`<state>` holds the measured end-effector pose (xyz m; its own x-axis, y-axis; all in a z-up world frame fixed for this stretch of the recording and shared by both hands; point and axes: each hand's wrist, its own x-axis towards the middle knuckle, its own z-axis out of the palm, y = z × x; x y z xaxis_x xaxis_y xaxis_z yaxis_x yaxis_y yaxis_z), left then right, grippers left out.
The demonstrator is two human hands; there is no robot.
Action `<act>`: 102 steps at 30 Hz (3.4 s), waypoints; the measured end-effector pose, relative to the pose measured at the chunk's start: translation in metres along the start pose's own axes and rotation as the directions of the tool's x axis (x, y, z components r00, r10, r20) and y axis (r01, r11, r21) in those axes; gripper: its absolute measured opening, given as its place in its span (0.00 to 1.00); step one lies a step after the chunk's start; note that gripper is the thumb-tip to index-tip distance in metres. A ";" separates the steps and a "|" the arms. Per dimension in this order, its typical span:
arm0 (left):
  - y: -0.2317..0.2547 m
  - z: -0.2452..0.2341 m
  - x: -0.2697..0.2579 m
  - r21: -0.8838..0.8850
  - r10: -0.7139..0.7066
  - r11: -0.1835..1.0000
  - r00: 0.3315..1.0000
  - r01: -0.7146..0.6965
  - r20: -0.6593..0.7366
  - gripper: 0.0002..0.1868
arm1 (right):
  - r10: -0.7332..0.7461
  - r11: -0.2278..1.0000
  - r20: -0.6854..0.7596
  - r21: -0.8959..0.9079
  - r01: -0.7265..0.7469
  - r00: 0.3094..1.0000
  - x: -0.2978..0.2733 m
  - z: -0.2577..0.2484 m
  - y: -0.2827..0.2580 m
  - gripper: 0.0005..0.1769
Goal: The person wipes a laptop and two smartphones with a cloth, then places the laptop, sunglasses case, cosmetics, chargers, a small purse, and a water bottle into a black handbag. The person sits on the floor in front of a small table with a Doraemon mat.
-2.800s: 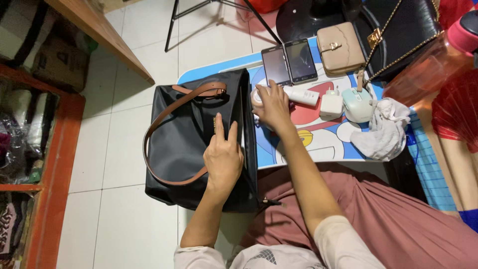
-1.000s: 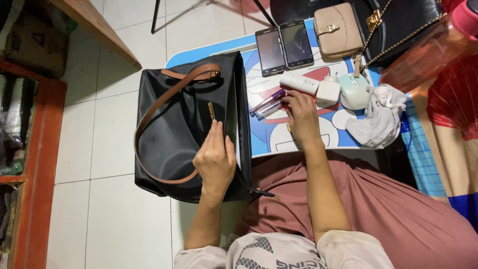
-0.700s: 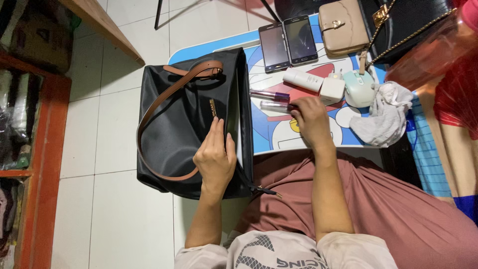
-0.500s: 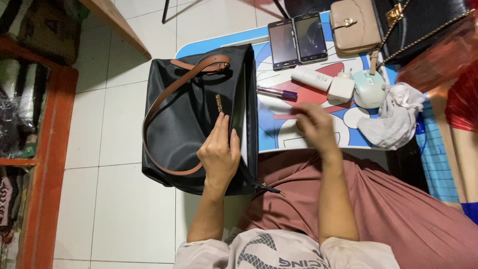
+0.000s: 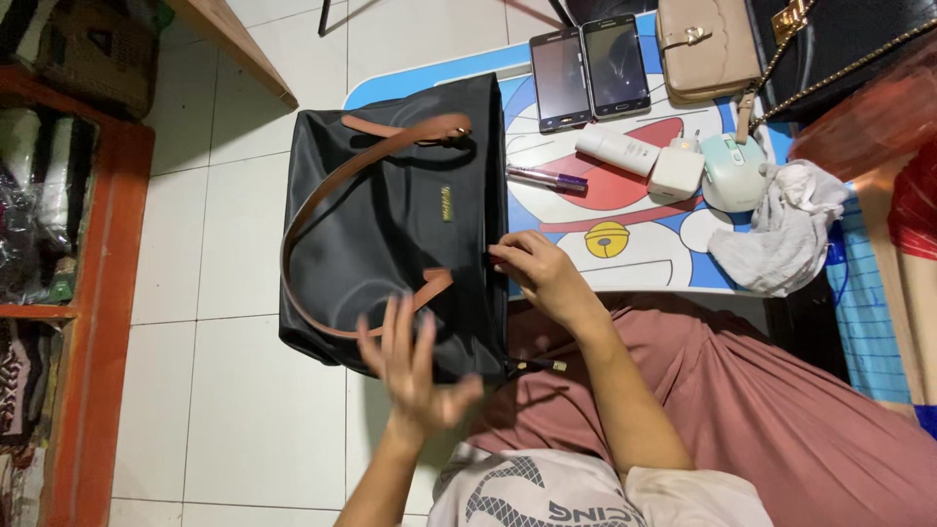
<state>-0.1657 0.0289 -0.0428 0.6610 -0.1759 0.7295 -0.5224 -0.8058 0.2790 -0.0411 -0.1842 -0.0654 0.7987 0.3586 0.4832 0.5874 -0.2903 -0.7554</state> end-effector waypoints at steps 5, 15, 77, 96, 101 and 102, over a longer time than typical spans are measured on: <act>-0.033 0.022 -0.085 0.328 0.055 0.941 0.993 -0.088 0.109 0.32 | -0.121 0.993 0.027 0.005 0.121 0.992 0.002 0.022 0.008 0.16; -0.030 0.074 -0.052 0.465 -0.037 0.885 0.999 0.015 0.038 0.24 | -0.136 0.982 -0.050 0.128 0.142 0.989 0.023 0.034 0.040 0.12; 0.042 0.045 0.076 -0.037 -0.239 0.969 0.961 0.246 0.139 0.18 | 0.116 0.712 -0.368 -0.617 -0.336 0.922 -0.029 -0.126 0.080 0.38; 0.033 0.017 0.073 0.043 -0.233 0.972 0.966 0.230 0.113 0.21 | 0.277 0.812 -0.070 0.549 -0.195 0.958 -0.038 -0.066 0.041 0.32; 0.034 0.017 0.073 0.069 -0.235 0.971 0.965 0.228 0.117 0.21 | -0.204 0.900 0.231 0.427 0.089 0.951 -0.015 -0.029 0.014 0.31; 0.035 0.017 0.072 0.075 -0.232 0.972 0.966 0.224 0.116 0.21 | -0.231 0.911 0.266 0.397 0.112 0.936 -0.011 -0.024 0.008 0.31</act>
<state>-0.1271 -0.0221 0.0088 0.8219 -0.0490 0.5675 -0.3192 -0.8649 0.3875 -0.0420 -0.2119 -0.0665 0.5772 0.6389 0.5086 0.5726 0.1274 -0.8099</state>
